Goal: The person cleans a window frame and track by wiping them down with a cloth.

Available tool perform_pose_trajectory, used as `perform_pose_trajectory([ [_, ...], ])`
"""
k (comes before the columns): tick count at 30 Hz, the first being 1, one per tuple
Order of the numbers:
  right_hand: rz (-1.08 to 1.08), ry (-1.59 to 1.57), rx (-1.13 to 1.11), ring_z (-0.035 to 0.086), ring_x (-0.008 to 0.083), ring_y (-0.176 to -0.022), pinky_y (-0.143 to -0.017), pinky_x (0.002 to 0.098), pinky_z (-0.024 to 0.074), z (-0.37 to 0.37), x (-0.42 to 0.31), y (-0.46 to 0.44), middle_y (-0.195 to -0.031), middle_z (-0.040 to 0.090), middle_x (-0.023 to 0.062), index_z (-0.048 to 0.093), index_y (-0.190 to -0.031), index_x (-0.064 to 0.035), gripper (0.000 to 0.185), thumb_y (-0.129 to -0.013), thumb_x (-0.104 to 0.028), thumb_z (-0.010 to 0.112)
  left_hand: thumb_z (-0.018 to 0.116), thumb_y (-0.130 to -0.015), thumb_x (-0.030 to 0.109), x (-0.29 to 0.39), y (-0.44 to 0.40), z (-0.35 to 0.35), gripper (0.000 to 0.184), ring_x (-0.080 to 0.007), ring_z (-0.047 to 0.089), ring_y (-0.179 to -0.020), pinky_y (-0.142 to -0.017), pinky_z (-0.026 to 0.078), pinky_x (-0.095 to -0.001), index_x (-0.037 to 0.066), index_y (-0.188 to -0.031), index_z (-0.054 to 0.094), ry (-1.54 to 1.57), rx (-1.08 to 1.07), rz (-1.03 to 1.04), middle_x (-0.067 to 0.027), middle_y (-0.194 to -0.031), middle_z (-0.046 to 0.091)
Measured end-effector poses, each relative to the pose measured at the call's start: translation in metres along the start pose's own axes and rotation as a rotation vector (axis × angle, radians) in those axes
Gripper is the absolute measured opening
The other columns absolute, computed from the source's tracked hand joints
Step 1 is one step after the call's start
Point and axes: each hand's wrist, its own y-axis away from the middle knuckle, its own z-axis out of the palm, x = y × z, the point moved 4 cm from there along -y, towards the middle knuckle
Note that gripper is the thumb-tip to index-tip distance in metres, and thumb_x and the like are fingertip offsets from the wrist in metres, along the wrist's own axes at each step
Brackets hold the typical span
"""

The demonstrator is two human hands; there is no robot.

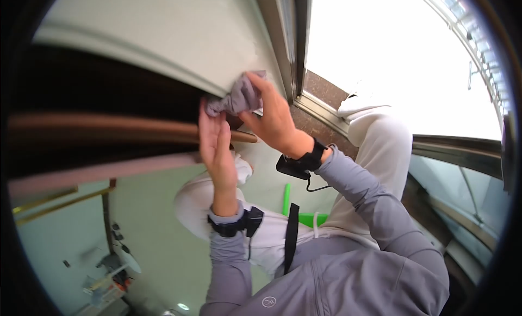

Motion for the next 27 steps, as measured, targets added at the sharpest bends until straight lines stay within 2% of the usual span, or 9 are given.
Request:
perform_pose_trajectory([
  [3,-0.127,0.003,-0.040,0.060,0.0375,-0.082,-0.069,0.0401,0.0502,-0.007,-0.028,-0.040,-0.098,0.060,0.0191,0.048,-0.114,-0.0025,0.053,-0.068,-0.009,0.075,0.052,-0.094,-0.001,0.028,-0.020,-0.015,0.046,-0.0168,0.053,-0.115,-0.098,0.040,-0.0270,-0.009,-0.137,0.037,-0.086,0.035,0.033,-0.0123,-0.127,0.053],
  [4,-0.115,0.053,-0.074,0.061,0.0363,-0.076,-0.064,0.0387,0.0505,-0.009,-0.033,-0.047,-0.090,0.061,0.0175,0.049,-0.107,-0.0035,0.049,-0.068,-0.012,0.078,0.058,-0.092,0.007,0.027,-0.026,-0.020,0.039,-0.0188,0.062,-0.103,-0.091,0.046,-0.0286,-0.003,-0.129,0.051,-0.261,0.114,0.065,-0.0138,-0.113,0.064],
  [7,-0.196,0.068,-0.164,0.062,0.0341,-0.074,-0.063,0.0378,0.0504,-0.008,-0.025,-0.045,-0.085,0.061,0.0163,0.049,-0.105,-0.0034,0.049,-0.069,-0.015,0.080,0.065,-0.085,0.022,0.019,-0.037,-0.035,0.032,-0.0301,0.068,-0.082,-0.076,0.050,-0.0328,0.006,-0.113,0.061,-0.730,0.140,0.032,-0.0158,-0.086,0.069],
  [8,-0.255,0.124,-0.222,0.063,0.0332,-0.074,-0.063,0.0363,0.0511,-0.007,-0.016,-0.040,-0.086,0.061,0.0161,0.049,-0.105,-0.0030,0.049,-0.068,-0.012,0.080,0.062,-0.085,0.019,0.013,-0.035,-0.037,0.028,-0.0335,0.067,-0.083,-0.074,0.051,-0.0336,0.004,-0.109,0.061,-0.714,0.121,-0.073,-0.0162,-0.088,0.069],
  [10,-0.369,0.231,-0.342,0.064,0.0314,-0.074,-0.063,0.0334,0.0525,-0.004,0.009,-0.025,-0.088,0.062,0.0155,0.049,-0.105,-0.0021,0.051,-0.065,-0.007,0.081,0.059,-0.086,0.004,-0.024,-0.034,-0.045,0.024,-0.0169,0.067,-0.079,-0.079,0.050,-0.0285,-0.006,-0.107,0.059,-0.780,-0.019,-0.296,-0.0155,-0.090,0.068],
  [17,-0.191,0.257,-0.618,0.065,0.0290,-0.074,-0.063,0.0326,0.0526,-0.004,0.019,-0.012,-0.085,0.060,0.0145,0.047,-0.106,-0.0010,0.049,-0.069,-0.004,0.079,0.055,-0.087,-0.001,-0.076,-0.024,-0.049,0.034,-0.0165,0.063,-0.069,-0.046,0.047,-0.0286,-0.002,-0.118,0.040,-0.520,0.010,-0.189,-0.0115,-0.087,0.064],
  [21,-0.252,0.138,-0.443,0.065,0.0307,-0.082,-0.069,0.0343,0.0525,-0.014,-0.009,-0.029,-0.094,0.064,0.0143,0.052,-0.113,-0.0026,0.046,-0.074,-0.010,0.077,0.056,-0.086,-0.004,-0.046,-0.014,-0.044,0.033,-0.0182,0.064,-0.079,-0.063,0.051,-0.0284,0.000,-0.115,0.042,-0.289,0.195,0.062,-0.0129,-0.097,0.063],
  [23,-0.372,0.128,-0.394,0.068,0.0188,-0.081,-0.070,0.0294,0.0548,-0.018,-0.030,-0.046,-0.093,0.066,0.0123,0.051,-0.111,-0.0002,0.050,-0.072,-0.005,0.081,0.056,-0.086,-0.005,-0.023,-0.020,-0.042,0.032,-0.0192,0.063,-0.087,-0.074,0.051,-0.0291,0.000,-0.114,0.043,-0.312,0.258,0.222,-0.0132,-0.101,0.062],
  [27,-0.168,0.098,-0.467,0.068,0.0206,-0.073,-0.063,0.0292,0.0538,-0.009,-0.021,-0.047,-0.085,0.065,0.0108,0.053,-0.102,-0.0030,0.038,-0.073,-0.002,0.077,0.061,-0.085,0.002,-0.043,-0.033,-0.051,0.031,-0.0238,0.064,-0.092,-0.077,0.050,-0.0347,0.002,-0.112,0.046,-0.496,0.273,0.153,-0.0136,-0.097,0.064],
])
